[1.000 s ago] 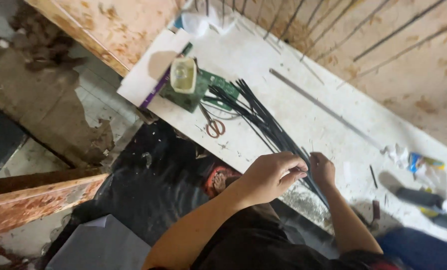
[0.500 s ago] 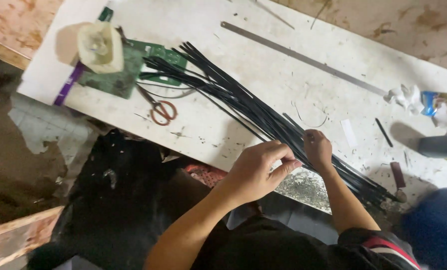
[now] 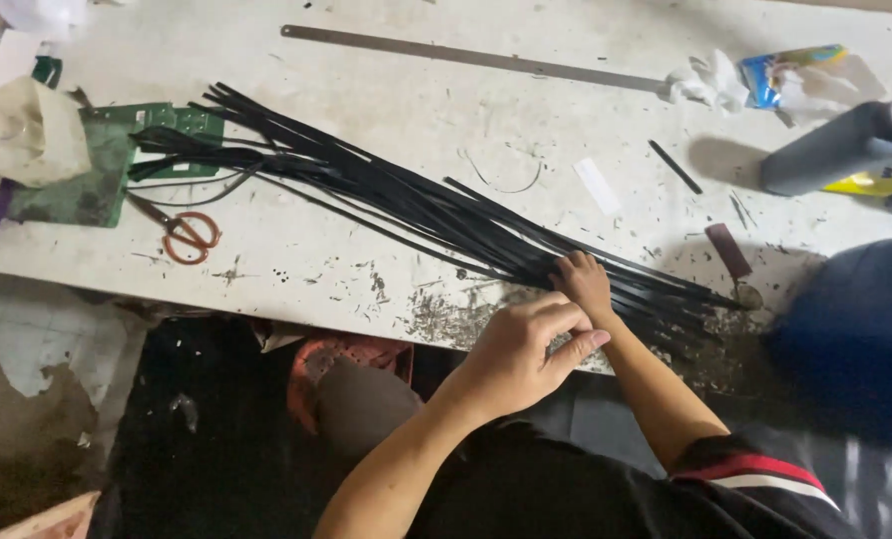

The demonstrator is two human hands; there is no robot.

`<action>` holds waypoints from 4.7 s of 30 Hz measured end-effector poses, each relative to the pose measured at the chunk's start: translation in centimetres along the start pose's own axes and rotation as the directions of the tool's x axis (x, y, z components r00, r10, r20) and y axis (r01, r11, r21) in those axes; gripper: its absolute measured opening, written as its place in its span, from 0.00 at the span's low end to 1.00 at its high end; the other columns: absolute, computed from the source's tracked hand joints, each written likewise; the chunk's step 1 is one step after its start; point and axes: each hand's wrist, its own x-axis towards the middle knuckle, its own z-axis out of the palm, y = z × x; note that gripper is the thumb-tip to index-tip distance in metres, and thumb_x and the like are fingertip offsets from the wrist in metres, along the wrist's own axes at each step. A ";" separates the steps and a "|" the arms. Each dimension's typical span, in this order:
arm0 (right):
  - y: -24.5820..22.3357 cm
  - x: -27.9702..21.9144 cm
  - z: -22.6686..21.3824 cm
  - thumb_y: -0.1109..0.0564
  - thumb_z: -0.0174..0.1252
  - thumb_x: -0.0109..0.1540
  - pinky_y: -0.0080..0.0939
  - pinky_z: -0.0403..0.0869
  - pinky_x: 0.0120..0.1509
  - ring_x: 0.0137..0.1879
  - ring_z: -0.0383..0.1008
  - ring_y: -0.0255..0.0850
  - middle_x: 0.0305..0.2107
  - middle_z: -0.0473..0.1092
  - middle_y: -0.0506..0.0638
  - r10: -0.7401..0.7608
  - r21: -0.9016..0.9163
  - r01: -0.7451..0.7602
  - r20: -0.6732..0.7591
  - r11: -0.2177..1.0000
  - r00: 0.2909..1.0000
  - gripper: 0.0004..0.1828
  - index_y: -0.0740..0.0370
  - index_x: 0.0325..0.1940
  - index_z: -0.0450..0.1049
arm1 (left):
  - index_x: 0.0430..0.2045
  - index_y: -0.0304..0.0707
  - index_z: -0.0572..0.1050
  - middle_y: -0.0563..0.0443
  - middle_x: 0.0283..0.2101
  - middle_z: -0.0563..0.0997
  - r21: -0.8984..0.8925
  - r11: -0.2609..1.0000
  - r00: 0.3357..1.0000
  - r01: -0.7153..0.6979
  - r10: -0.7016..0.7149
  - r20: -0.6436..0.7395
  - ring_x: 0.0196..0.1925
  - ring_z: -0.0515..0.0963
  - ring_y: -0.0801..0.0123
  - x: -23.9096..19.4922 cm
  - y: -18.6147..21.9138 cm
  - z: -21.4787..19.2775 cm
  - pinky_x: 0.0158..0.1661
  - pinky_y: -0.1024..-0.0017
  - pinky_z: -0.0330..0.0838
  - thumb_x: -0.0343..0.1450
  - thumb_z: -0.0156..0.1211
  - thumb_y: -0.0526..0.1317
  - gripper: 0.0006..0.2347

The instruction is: Applying edge paint to leather strips using a roller applicator and hanging them on a drying rack with clips.

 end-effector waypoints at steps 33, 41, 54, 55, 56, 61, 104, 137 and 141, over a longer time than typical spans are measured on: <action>-0.9 -6.1 -38.9 0.56 0.65 0.62 0.46 0.78 0.47 0.40 0.82 0.43 0.29 0.80 0.54 0.393 0.805 -0.290 0.077 0.518 0.916 0.08 0.56 0.44 0.82 | 0.34 0.44 0.78 0.53 0.35 0.80 -0.039 0.975 0.945 -0.220 0.223 0.240 0.40 0.83 0.56 6.5 4.7 7.1 0.42 0.65 0.78 0.72 0.65 0.39 0.03; 6.4 -9.7 -44.6 0.58 0.64 0.62 0.43 0.78 0.43 0.35 0.80 0.38 0.26 0.81 0.55 0.336 0.888 -0.116 -0.046 0.446 0.941 0.08 0.61 0.43 0.83 | 0.52 0.34 0.74 0.38 0.44 0.82 0.016 0.982 0.882 -0.190 0.164 0.442 0.51 0.82 0.40 12.4 5.4 15.6 0.49 0.52 0.75 0.77 0.57 0.42 0.13; 17.8 -16.4 -50.5 0.59 0.61 0.63 0.42 0.78 0.36 0.30 0.79 0.39 0.24 0.80 0.53 0.307 0.908 -0.100 -0.034 0.408 0.951 0.08 0.62 0.40 0.84 | 0.39 0.35 0.80 0.40 0.30 0.84 -0.041 0.995 0.760 -0.090 0.095 0.644 0.33 0.84 0.54 20.0 12.6 23.6 0.35 0.64 0.78 0.75 0.56 0.37 0.07; 18.0 -16.6 -50.7 0.59 0.62 0.62 0.41 0.78 0.35 0.29 0.79 0.39 0.24 0.79 0.53 0.307 0.907 -0.090 -0.045 0.412 0.951 0.08 0.62 0.40 0.84 | 0.38 0.34 0.79 0.38 0.30 0.83 -0.048 0.988 0.739 -0.147 0.142 0.658 0.33 0.85 0.49 20.2 13.5 24.4 0.33 0.62 0.78 0.75 0.57 0.37 0.06; 18.1 -16.7 -51.0 0.59 0.62 0.62 0.40 0.78 0.35 0.29 0.79 0.39 0.23 0.79 0.53 0.307 0.906 -0.080 -0.057 0.415 0.950 0.07 0.63 0.40 0.84 | 0.37 0.32 0.79 0.36 0.29 0.83 -0.057 0.977 0.716 -0.203 0.188 0.672 0.33 0.85 0.43 20.4 14.3 25.1 0.31 0.59 0.78 0.74 0.59 0.37 0.06; 20.0 -20.1 -53.5 0.57 0.59 0.64 0.36 0.73 0.34 0.29 0.75 0.35 0.26 0.78 0.49 0.295 0.803 -0.096 -0.103 0.588 0.950 0.08 0.62 0.42 0.82 | 0.34 0.36 0.78 0.46 0.32 0.84 -0.037 0.964 0.684 -0.263 0.214 0.697 0.33 0.84 0.60 22.1 14.0 24.0 0.32 0.68 0.75 0.73 0.59 0.37 0.04; 38.0 -25.0 -61.0 0.64 0.57 0.65 0.35 0.75 0.48 0.41 0.80 0.38 0.36 0.79 0.50 0.280 0.614 -0.098 -0.207 0.783 0.937 0.06 0.63 0.44 0.77 | 0.39 0.37 0.79 0.49 0.37 0.82 -0.189 0.858 0.647 -0.477 0.489 0.586 0.38 0.82 0.64 30.9 19.5 41.9 0.42 0.71 0.73 0.74 0.61 0.35 0.04; 41.1 -26.7 -58.0 0.61 0.58 0.66 0.43 0.73 0.47 0.41 0.74 0.46 0.36 0.77 0.50 0.130 0.276 -0.026 -0.367 0.961 0.921 0.04 0.59 0.43 0.79 | 0.37 0.39 0.79 0.49 0.36 0.80 -0.060 0.882 0.673 -0.467 0.398 0.623 0.41 0.79 0.57 30.7 18.5 45.8 0.47 0.64 0.69 0.72 0.60 0.36 0.05; 41.9 -27.0 -57.4 0.58 0.57 0.67 0.42 0.70 0.43 0.37 0.68 0.45 0.38 0.78 0.47 0.115 0.264 -0.015 -0.368 0.964 0.923 0.05 0.57 0.43 0.79 | 0.36 0.40 0.79 0.50 0.35 0.78 -0.027 0.884 0.689 -0.466 0.382 0.615 0.40 0.77 0.58 30.6 18.4 46.3 0.45 0.64 0.68 0.71 0.62 0.35 0.04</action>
